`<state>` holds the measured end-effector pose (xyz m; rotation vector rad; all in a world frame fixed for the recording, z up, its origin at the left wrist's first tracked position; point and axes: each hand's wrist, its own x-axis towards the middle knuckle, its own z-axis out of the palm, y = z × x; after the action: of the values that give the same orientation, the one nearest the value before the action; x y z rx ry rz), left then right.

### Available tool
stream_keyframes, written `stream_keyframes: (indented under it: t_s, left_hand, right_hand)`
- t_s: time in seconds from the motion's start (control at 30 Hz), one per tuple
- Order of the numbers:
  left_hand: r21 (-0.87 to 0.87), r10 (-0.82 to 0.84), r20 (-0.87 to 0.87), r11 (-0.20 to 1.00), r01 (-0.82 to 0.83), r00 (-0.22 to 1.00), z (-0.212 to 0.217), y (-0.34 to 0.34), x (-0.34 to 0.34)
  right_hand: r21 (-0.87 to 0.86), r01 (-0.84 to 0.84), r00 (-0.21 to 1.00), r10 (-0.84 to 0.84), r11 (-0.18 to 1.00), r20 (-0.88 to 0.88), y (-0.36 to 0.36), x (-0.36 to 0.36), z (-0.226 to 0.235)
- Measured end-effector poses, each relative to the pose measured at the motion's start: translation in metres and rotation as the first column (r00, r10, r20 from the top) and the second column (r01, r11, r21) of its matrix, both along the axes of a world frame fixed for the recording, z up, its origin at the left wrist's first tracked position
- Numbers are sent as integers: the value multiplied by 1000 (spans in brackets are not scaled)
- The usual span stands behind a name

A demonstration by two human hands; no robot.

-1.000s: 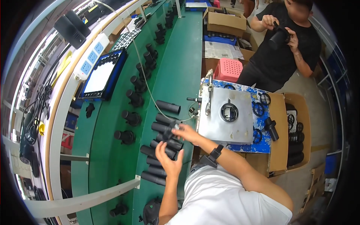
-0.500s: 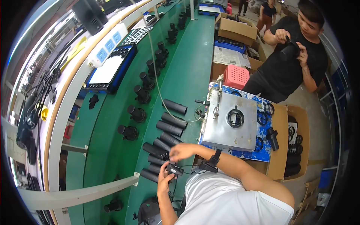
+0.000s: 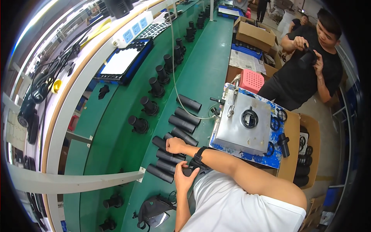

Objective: Assembling microphones by using a mechanical press to attach components to the microphone body.

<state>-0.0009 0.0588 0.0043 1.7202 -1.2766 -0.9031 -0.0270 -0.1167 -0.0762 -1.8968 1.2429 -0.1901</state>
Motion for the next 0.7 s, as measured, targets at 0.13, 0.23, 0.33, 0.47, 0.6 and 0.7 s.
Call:
stream_keyframes:
  t_s: [0.13,0.23,0.33,0.47,0.6,0.7]
  left_hand:
    - [-64,-74,87,995,79,994,20,9,8]
    - [-86,-19,190,996,36,982,22,11,3]
    - [0,-17,253,1000,18,967,28,7,0]
    - [147,-42,322,989,-6,946,52,4,0]
    - [73,-34,398,997,5,917,58,-5,1]
    - [6,92,432,994,-105,897,66,-17,1]
  right_hand:
    - [-192,132,984,-105,973,141,13,17,16]
    - [-277,135,975,-78,951,206,13,26,26]
    - [-280,116,982,-67,953,179,16,36,29]
    - [-300,54,997,-34,952,72,20,46,29]
    - [-367,49,998,-34,929,48,9,43,41]
    - [-425,33,998,-11,905,55,-1,49,51]
